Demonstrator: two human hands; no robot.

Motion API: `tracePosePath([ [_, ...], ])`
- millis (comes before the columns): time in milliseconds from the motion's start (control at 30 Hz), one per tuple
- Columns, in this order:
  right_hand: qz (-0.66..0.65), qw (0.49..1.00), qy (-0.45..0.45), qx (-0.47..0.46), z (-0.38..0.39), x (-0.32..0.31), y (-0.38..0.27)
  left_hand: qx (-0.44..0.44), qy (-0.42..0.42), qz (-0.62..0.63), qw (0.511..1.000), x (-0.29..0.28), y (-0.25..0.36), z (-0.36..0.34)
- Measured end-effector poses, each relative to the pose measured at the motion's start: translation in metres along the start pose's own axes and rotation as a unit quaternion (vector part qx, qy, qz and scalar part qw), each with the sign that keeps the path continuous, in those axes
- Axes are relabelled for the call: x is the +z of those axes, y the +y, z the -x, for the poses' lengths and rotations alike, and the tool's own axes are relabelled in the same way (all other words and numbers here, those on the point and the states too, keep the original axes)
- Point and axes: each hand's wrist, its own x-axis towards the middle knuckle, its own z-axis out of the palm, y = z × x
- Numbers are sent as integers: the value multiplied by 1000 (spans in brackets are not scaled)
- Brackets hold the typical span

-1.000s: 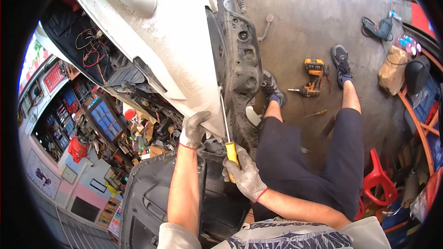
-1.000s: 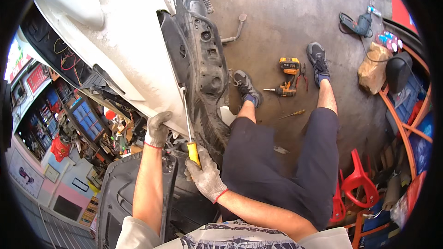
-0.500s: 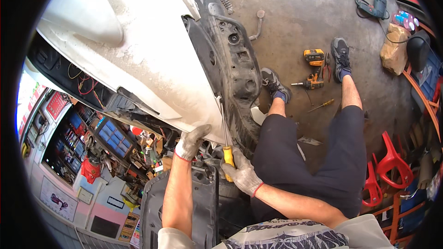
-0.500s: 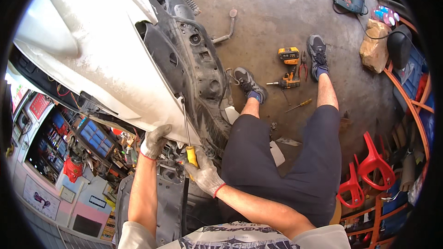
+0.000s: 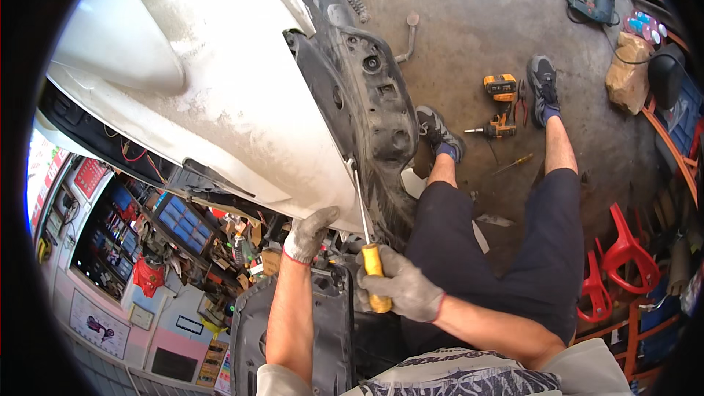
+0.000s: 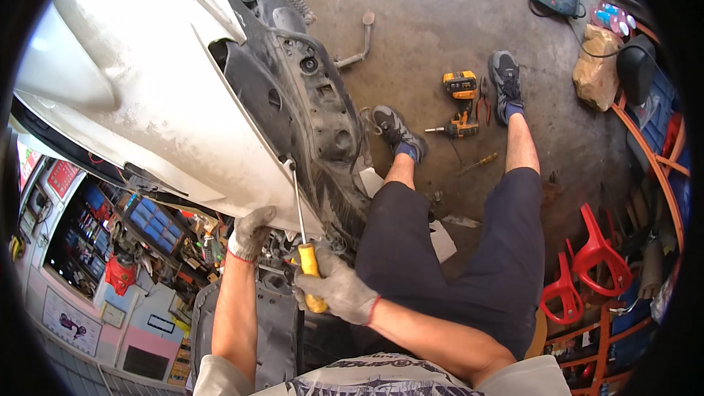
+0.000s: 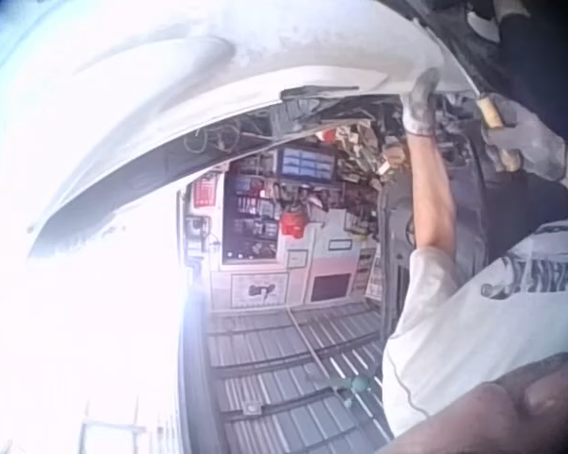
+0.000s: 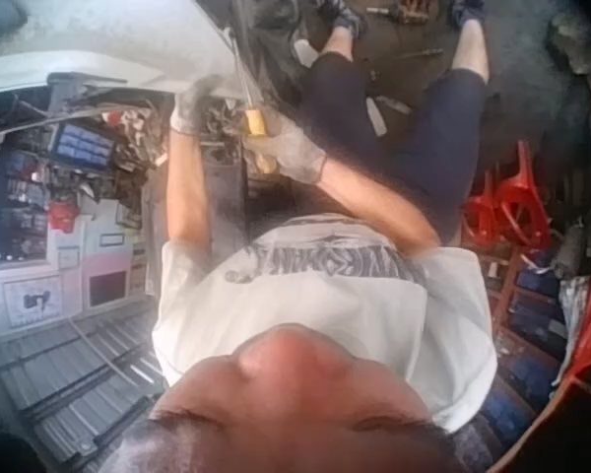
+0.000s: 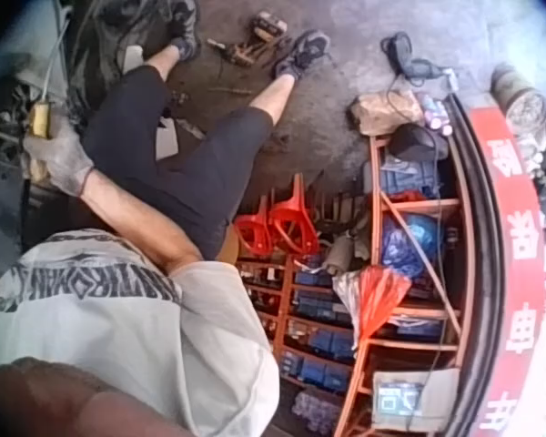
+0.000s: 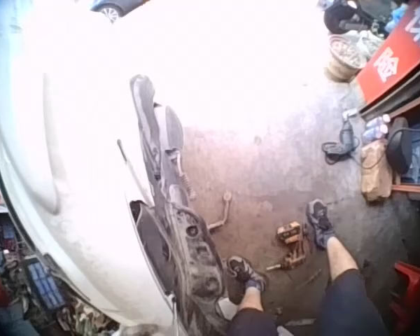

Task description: Removing and adjusting parts of a motorcycle chassis using hand tools.

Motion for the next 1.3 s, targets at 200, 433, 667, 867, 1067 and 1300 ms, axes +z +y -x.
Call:
tracePosePath([
  [200,16,1000,11,20,7,4,-10,7,14,14,1000,-5,-11,0],
  [433,370,915,140,-72,-13,-22,54,-38,42,50,997,3,-12,1],
  [667,440,884,148,-60,-2,7,20,-34,30,73,996,9,-6,4],
  [867,266,956,120,-13,1,3,24,-14,37,2,999,7,-8,4],
  [1067,299,945,129,-12,-9,-6,31,-32,53,109,992,0,-18,3],
  [1300,290,939,175,-66,-31,1,32,74,17,-4,997,-4,-28,3],
])
